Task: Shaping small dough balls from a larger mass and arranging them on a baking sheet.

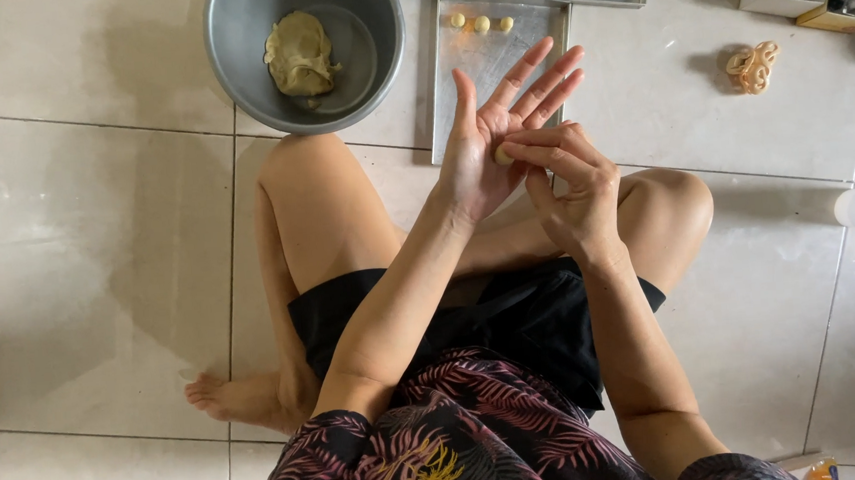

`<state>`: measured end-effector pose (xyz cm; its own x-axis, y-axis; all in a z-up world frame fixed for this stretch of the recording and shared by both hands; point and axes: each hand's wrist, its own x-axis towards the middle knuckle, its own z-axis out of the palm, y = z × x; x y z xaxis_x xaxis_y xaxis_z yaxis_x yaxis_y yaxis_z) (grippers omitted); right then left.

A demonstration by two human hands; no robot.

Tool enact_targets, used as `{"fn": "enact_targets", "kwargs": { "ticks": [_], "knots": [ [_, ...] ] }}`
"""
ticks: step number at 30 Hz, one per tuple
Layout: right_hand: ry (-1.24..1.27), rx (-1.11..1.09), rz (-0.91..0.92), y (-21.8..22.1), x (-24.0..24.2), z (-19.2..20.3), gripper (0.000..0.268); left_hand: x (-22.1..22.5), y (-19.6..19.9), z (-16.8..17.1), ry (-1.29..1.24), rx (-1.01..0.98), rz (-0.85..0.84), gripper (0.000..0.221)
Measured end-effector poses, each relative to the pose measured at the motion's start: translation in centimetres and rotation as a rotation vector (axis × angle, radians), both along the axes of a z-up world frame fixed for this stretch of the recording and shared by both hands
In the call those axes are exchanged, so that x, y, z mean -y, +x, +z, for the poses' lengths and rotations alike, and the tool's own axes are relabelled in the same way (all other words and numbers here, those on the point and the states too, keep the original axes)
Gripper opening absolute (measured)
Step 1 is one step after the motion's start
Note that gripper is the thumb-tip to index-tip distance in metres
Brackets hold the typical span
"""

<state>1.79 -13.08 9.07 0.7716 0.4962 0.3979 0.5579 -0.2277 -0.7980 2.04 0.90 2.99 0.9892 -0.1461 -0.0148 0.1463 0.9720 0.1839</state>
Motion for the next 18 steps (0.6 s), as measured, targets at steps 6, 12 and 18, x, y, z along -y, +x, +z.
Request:
{"fn": "enact_targets", "kwargs": {
  "ticks": [6,12,18],
  "knots": [
    [0.173,-0.299,0.048,0.6,-0.4,-0.6,0.031,-0.7,1.0,-1.7,0.111,0.204,0.032,0.099],
    [0.11,-0.237,-0.012,0.8,-1.2,-1.5,0.025,-1.4,1.9,-2.7,0.146,0.295,0.093,0.099],
    [-0.007,-0.008,-0.085,1.3,-2.3,-1.8,0.032,-1.9,2.6,-3.4,0.421,0.203,0.189,0.1]
  ]
}}
